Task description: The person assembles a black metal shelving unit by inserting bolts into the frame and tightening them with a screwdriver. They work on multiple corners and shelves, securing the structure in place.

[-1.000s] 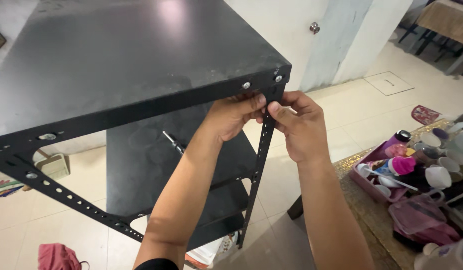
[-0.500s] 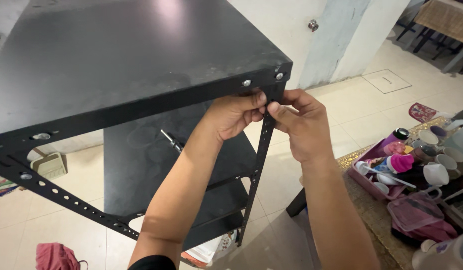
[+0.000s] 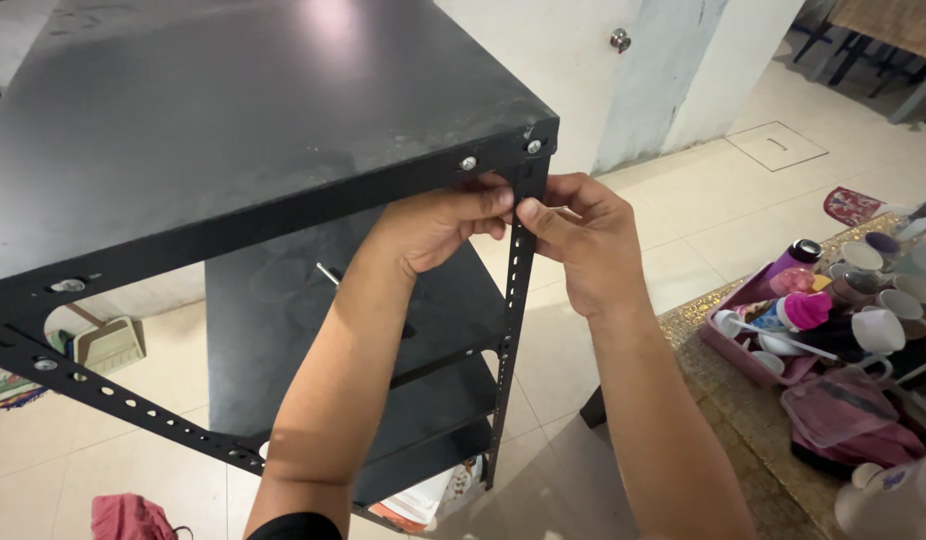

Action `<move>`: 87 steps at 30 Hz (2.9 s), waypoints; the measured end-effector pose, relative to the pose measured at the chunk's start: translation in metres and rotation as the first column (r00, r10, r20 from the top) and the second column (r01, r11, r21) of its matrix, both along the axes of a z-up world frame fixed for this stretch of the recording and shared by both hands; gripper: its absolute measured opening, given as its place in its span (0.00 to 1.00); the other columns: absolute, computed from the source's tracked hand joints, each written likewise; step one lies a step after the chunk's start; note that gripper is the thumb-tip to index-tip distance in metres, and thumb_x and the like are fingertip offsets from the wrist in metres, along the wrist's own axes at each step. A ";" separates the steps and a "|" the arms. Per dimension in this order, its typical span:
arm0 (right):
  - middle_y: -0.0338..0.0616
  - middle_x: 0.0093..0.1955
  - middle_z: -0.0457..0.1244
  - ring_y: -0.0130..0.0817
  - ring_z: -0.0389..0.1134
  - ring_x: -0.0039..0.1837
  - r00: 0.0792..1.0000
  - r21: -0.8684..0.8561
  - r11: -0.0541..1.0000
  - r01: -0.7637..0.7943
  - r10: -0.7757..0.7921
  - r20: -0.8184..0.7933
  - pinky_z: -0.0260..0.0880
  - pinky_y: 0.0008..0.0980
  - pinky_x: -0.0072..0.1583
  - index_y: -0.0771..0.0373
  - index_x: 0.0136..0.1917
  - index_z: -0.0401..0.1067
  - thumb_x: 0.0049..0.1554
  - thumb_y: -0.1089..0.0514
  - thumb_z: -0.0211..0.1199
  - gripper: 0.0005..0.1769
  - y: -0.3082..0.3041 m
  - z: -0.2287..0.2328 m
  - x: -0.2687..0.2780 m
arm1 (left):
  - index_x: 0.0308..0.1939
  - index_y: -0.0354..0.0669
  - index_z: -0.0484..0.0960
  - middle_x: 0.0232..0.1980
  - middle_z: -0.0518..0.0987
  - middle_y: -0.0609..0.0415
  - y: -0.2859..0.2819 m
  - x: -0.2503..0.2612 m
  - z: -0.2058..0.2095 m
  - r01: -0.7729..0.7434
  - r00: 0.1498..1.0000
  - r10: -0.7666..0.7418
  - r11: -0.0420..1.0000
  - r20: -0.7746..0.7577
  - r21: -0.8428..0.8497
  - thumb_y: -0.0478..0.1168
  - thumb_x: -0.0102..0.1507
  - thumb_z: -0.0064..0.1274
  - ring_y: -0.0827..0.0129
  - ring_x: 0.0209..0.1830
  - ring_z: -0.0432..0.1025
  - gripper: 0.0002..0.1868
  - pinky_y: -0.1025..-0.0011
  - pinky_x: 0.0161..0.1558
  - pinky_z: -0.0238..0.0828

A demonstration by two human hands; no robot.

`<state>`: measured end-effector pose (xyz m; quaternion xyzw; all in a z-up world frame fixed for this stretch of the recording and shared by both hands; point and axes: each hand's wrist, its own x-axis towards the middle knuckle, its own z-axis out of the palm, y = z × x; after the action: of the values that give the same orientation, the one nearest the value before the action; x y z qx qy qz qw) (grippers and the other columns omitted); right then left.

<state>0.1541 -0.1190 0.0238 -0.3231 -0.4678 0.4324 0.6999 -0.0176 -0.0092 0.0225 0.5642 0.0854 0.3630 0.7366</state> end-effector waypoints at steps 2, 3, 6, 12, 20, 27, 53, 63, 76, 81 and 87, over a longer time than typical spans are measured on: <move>0.51 0.48 0.71 0.36 0.74 0.47 1.000 0.015 1.000 -0.015 0.015 -0.016 0.79 0.33 0.49 0.73 0.55 0.72 0.58 0.67 0.67 0.12 0.001 0.000 0.000 | 0.44 0.37 0.83 0.41 0.81 0.52 0.001 0.001 -0.003 0.029 0.999 -0.028 0.999 0.034 -0.025 0.33 0.64 0.60 0.67 0.41 0.77 0.06 0.67 0.44 0.77; 0.50 0.48 0.71 0.36 0.74 0.48 1.000 0.013 1.000 -0.021 0.021 -0.023 0.79 0.33 0.49 0.73 0.55 0.72 0.58 0.67 0.67 0.12 0.001 -0.001 0.000 | 0.43 0.38 0.82 0.41 0.81 0.52 0.002 0.002 -0.005 0.034 0.998 -0.032 0.998 0.045 -0.049 0.33 0.64 0.61 0.66 0.41 0.77 0.05 0.67 0.45 0.77; 0.49 0.49 0.71 0.35 0.74 0.48 1.000 0.005 1.000 -0.014 0.014 -0.025 0.79 0.32 0.49 0.72 0.55 0.72 0.58 0.67 0.67 0.12 0.002 -0.002 0.000 | 0.41 0.38 0.82 0.41 0.82 0.53 0.009 0.008 -0.011 0.060 0.997 -0.052 0.983 0.048 -0.173 0.33 0.63 0.60 0.67 0.42 0.77 0.04 0.68 0.47 0.77; 0.48 0.50 0.70 0.32 0.74 0.49 1.000 -0.027 0.999 0.027 -0.027 -0.001 0.79 0.31 0.49 0.71 0.55 0.73 0.58 0.67 0.67 0.12 0.003 -0.002 0.000 | 0.41 0.38 0.82 0.39 0.81 0.53 0.014 0.010 -0.018 0.169 0.983 -0.149 0.959 0.106 -0.225 0.35 0.67 0.59 0.70 0.39 0.75 0.04 0.72 0.46 0.73; 0.49 0.49 0.70 0.33 0.75 0.50 0.999 -0.033 0.999 0.032 -0.032 -0.001 0.80 0.33 0.48 0.70 0.54 0.72 0.58 0.67 0.67 0.11 0.005 -0.003 -0.001 | 0.41 0.39 0.82 0.39 0.80 0.54 -0.008 0.005 -0.007 0.116 0.989 -0.088 0.960 0.119 -0.255 0.35 0.62 0.60 0.72 0.37 0.74 0.05 0.76 0.34 0.65; 0.47 0.50 0.70 0.33 0.74 0.49 1.000 -0.023 0.999 0.026 -0.026 -0.011 0.81 0.33 0.49 0.70 0.55 0.72 0.58 0.67 0.67 0.12 0.006 -0.006 0.000 | 0.41 0.39 0.79 0.37 0.76 0.57 -0.011 0.007 -0.011 0.006 0.999 -0.001 0.995 0.048 -0.098 0.31 0.58 0.63 0.74 0.30 0.68 0.10 0.77 0.26 0.60; 0.44 0.50 0.66 0.37 0.70 0.49 0.627 0.716 0.652 0.250 -0.672 0.394 0.71 0.30 0.48 0.59 0.51 0.72 0.58 0.57 0.76 0.14 -0.022 -0.077 -0.099 | 0.46 0.39 0.76 0.44 0.71 0.60 -0.168 -0.108 -0.121 -0.974 0.226 0.924 0.209 0.308 0.088 0.19 0.63 0.46 0.83 0.35 0.65 0.14 0.86 0.33 0.63; 0.52 0.51 0.65 0.51 0.69 0.49 0.350 0.265 0.958 0.113 -0.288 0.891 0.71 0.44 0.49 0.60 0.61 0.74 0.58 0.59 0.65 0.17 -0.008 -0.077 -0.138 | 0.49 0.33 0.77 0.40 0.77 0.55 -0.168 -0.102 -0.123 -0.943 0.316 0.947 0.307 0.059 0.127 0.25 0.63 0.50 0.78 0.33 0.72 0.10 0.80 0.34 0.71; 0.48 0.55 0.66 0.39 0.70 0.53 0.219 0.567 0.637 0.522 -0.743 0.633 0.70 0.30 0.52 0.67 0.62 0.75 0.62 0.67 0.63 0.14 -0.141 -0.015 -0.030 | 0.59 0.35 0.79 0.54 0.82 0.54 -0.061 0.022 -0.031 -0.345 0.876 0.303 0.937 0.375 0.050 0.54 0.73 0.45 0.69 0.53 0.75 0.25 0.68 0.57 0.71; 0.48 0.55 0.64 0.37 0.70 0.48 0.159 0.617 0.618 0.487 -0.757 0.633 0.71 0.31 0.50 0.67 0.62 0.75 0.61 0.67 0.63 0.15 -0.130 -0.013 -0.027 | 0.52 0.34 0.83 0.48 0.82 0.53 -0.051 0.034 -0.034 -0.317 0.876 0.279 0.948 0.393 0.034 0.52 0.76 0.46 0.70 0.48 0.73 0.22 0.68 0.55 0.69; 0.48 0.54 0.63 0.32 0.70 0.47 0.125 0.644 0.607 0.465 -0.765 0.631 0.71 0.30 0.46 0.67 0.61 0.76 0.59 0.70 0.66 0.16 -0.127 -0.011 -0.027 | 0.49 0.33 0.84 0.43 0.82 0.55 -0.047 0.037 -0.038 -0.349 0.882 0.327 0.937 0.339 0.005 0.44 0.74 0.51 0.74 0.43 0.73 0.15 0.73 0.51 0.69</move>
<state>0.1276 -0.2457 0.0127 -0.5524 -0.6309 -0.2085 0.5034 0.0197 -0.0560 -0.0158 0.4950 0.0450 0.5784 0.6469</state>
